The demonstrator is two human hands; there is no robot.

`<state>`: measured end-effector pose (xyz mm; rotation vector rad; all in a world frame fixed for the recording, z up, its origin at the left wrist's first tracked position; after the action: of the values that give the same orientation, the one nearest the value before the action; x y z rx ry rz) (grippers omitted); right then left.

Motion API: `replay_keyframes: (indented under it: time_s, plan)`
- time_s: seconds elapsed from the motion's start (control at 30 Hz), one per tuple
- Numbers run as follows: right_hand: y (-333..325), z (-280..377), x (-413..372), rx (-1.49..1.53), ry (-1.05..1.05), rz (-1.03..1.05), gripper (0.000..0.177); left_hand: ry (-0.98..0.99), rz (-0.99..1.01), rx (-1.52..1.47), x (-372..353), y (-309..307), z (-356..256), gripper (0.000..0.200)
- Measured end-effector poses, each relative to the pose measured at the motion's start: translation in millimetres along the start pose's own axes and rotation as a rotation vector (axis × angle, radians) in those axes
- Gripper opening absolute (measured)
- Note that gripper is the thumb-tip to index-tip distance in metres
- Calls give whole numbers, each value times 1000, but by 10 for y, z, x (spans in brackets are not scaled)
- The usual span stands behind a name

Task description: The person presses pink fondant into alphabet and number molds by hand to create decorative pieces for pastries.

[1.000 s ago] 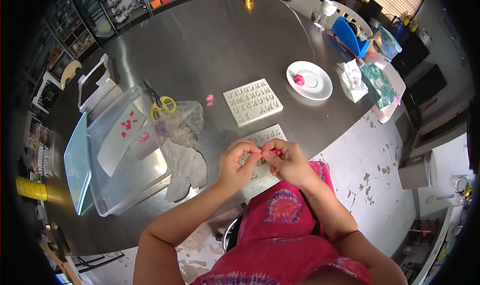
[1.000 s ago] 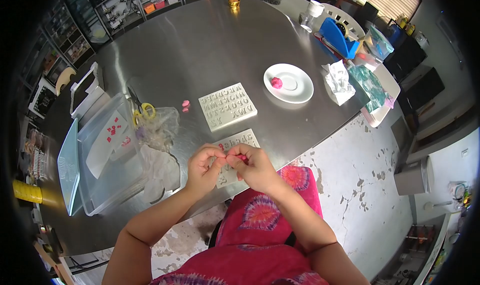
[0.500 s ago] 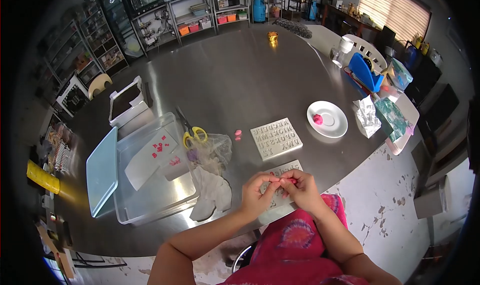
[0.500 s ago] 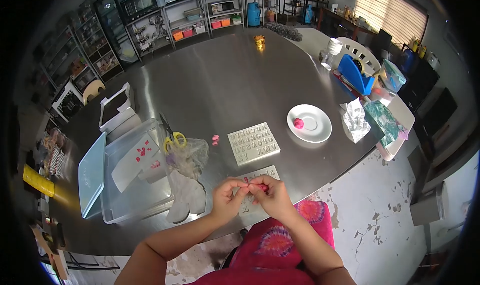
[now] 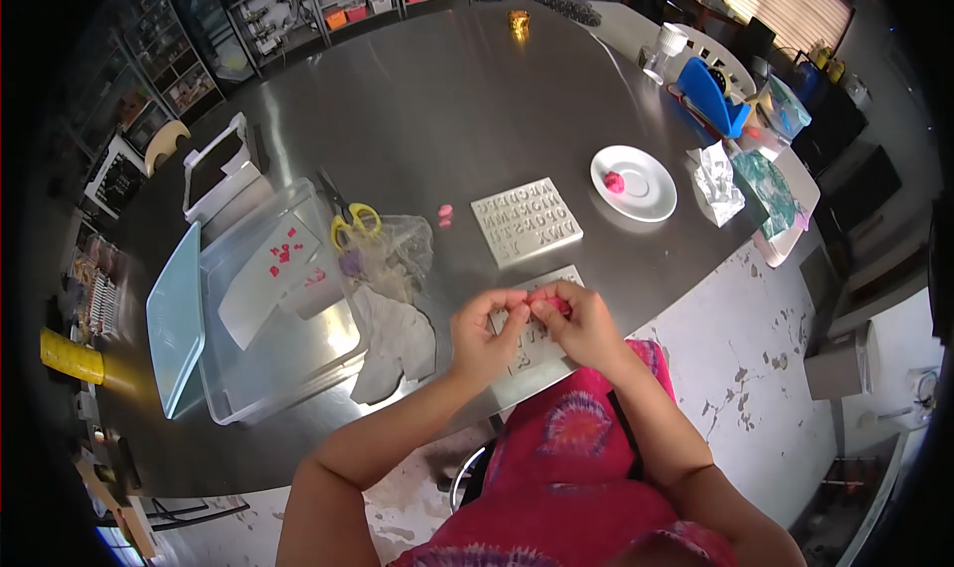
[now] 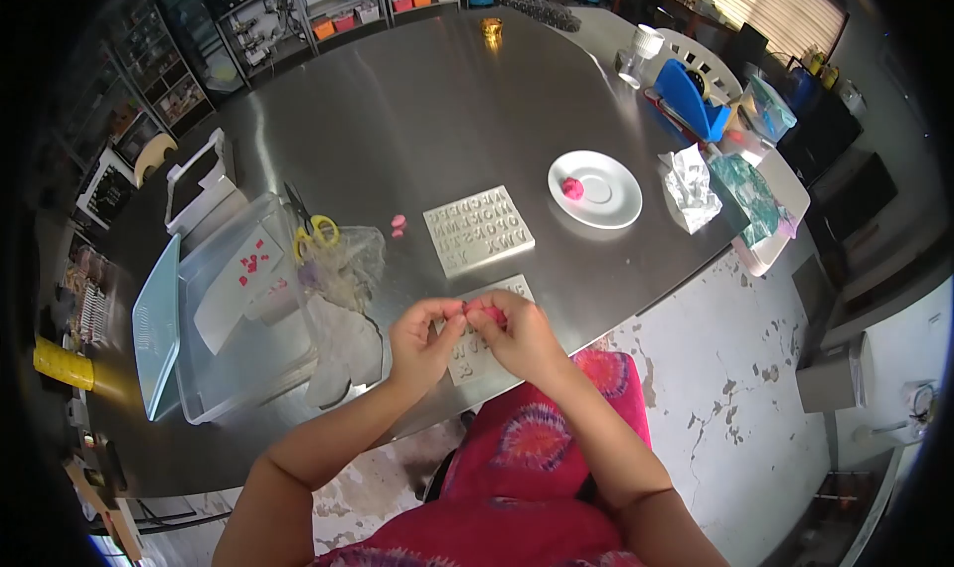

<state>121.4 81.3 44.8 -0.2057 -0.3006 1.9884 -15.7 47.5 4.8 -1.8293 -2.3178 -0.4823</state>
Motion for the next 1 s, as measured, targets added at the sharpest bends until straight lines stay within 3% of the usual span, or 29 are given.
replay_keyframes:
  time_s: [0.03, 0.1, 0.17, 0.23, 0.27, 0.33, 0.43, 0.7, 1.0]
  plan:
    - [-12, 32, 28, -98, -80, -9, 13, -13, -1, -1, 14, -11, 18, 13]
    - [-35, 36, 73, -83, -29, -3, 13, -58, 27, 110, 45, -51, 58, 13]
    - [-37, 149, 100, -253, -216, 43, 12, -99, 8, 64, 57, -112, 55, 14]
    - [-40, 103, 156, -281, -252, 81, 12, -146, 222, 355, 138, -107, -169, 14]
    - [-12, 89, 165, -310, -290, 120, 11, -156, 220, 357, 164, -140, -178, 14]
    - [23, 87, 185, -310, -275, 143, 11, 7, 262, 441, 211, -158, -253, 10]
    - [80, 108, 220, -363, -289, 200, 9, -19, 400, 513, 224, -184, -260, 9]
    - [184, 186, 328, -505, -385, 369, 8, 68, 438, 603, 249, -219, -210, 7]
    - [190, 181, 163, -548, -300, 252, 12, 50, 356, 643, 235, -201, -160, 6]
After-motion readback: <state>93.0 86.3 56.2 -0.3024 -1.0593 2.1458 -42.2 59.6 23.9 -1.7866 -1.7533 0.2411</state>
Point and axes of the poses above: each hand's wrist, its own x-axis towards the middle knuckle, its own y-axis out of the palm, z = x × y, the point moved 5 cm from there along x, towards the middle knuckle, and after that the axes turned 2 degrees about z, right-handed, at the moved point
